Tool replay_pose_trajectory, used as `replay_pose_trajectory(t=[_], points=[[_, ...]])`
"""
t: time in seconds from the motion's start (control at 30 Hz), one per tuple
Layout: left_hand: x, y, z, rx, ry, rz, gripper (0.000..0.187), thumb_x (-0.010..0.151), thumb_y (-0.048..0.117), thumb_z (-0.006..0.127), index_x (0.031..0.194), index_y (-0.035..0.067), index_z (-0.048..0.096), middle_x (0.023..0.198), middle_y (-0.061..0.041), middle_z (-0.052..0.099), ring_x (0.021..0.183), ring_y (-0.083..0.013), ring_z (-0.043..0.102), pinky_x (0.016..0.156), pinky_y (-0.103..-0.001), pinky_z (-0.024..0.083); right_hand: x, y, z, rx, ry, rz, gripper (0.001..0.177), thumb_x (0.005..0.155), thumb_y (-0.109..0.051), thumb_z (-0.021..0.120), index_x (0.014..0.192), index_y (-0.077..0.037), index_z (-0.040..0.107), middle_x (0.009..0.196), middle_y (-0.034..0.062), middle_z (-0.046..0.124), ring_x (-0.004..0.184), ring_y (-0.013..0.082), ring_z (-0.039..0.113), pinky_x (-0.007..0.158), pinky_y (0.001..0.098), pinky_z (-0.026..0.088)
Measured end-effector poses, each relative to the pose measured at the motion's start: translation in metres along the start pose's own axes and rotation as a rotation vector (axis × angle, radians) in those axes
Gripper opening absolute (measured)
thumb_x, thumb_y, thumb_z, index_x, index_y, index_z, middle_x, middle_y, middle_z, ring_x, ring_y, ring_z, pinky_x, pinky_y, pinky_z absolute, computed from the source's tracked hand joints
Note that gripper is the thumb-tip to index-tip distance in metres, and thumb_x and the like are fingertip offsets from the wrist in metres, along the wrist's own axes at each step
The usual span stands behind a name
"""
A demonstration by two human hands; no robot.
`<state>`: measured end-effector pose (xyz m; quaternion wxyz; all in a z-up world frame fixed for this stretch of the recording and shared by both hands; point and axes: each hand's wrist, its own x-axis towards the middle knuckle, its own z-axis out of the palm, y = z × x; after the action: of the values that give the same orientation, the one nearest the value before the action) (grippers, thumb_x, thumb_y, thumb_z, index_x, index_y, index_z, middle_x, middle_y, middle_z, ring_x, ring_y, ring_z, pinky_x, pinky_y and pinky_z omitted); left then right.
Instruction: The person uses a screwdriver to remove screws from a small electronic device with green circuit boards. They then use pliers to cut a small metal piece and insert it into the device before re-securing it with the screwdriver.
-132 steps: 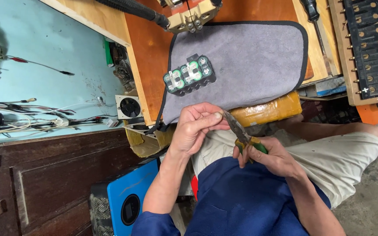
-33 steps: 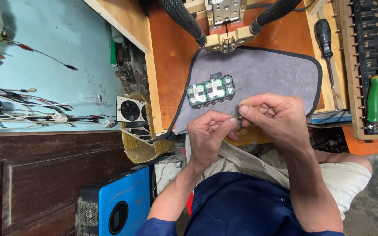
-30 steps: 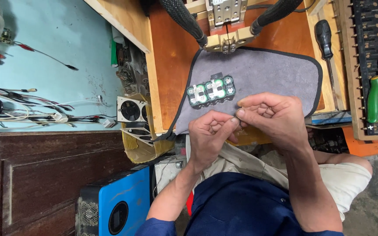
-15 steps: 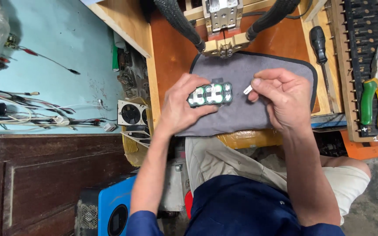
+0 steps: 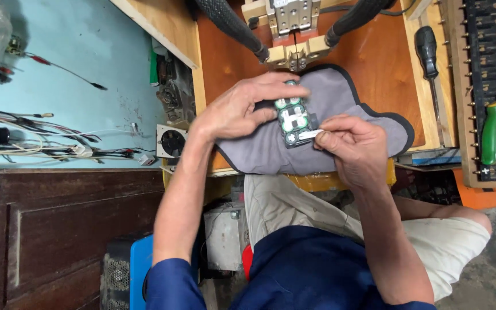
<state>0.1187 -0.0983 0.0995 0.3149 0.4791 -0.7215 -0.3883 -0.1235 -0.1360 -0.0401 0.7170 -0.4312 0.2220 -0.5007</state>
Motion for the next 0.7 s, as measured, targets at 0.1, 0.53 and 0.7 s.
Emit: replay_pose_trajectory(t=[0.1,0.53,0.7], points=[[-0.021,-0.026,0.025,0.100,0.281,0.086,0.061,0.090,-0.002,0.067,0.149,0.010,0.054,0.144,-0.021,0.056,0.140,-0.0416,0.052,0.118,-0.054,0.040,-0.001,-0.015,0.011,-0.084,-0.043,-0.025,0.018,0.085,0.011,0.080,0.100,0.012,0.071,0.088,0.0182,0.065,0.074,0.0186,0.074,0.070,0.0294,0.064],[-0.042,-0.026,0.117,0.256,0.824,0.228,0.026,0.082,0.027,0.086,0.107,0.020,0.079,0.131,-0.013,0.062,0.131,-0.0394,0.059,0.113,-0.050,0.050,0.003,-0.036,0.024,-0.337,-0.092,0.057,0.019,0.086,0.006,0.085,0.103,0.008,0.076,0.084,0.0114,0.061,0.076,0.0154,0.073,0.067,0.0262,0.062],[-0.037,-0.025,0.120,0.296,0.929,0.292,0.016,0.087,0.023,0.082,0.103,0.018,0.081,0.121,-0.014,0.068,0.121,-0.0409,0.065,0.104,-0.054,0.055,0.005,-0.041,0.027,-0.353,-0.085,0.080,0.022,0.085,0.007,0.084,0.104,0.010,0.075,0.084,0.0136,0.064,0.075,0.0157,0.073,0.067,0.0270,0.062]])
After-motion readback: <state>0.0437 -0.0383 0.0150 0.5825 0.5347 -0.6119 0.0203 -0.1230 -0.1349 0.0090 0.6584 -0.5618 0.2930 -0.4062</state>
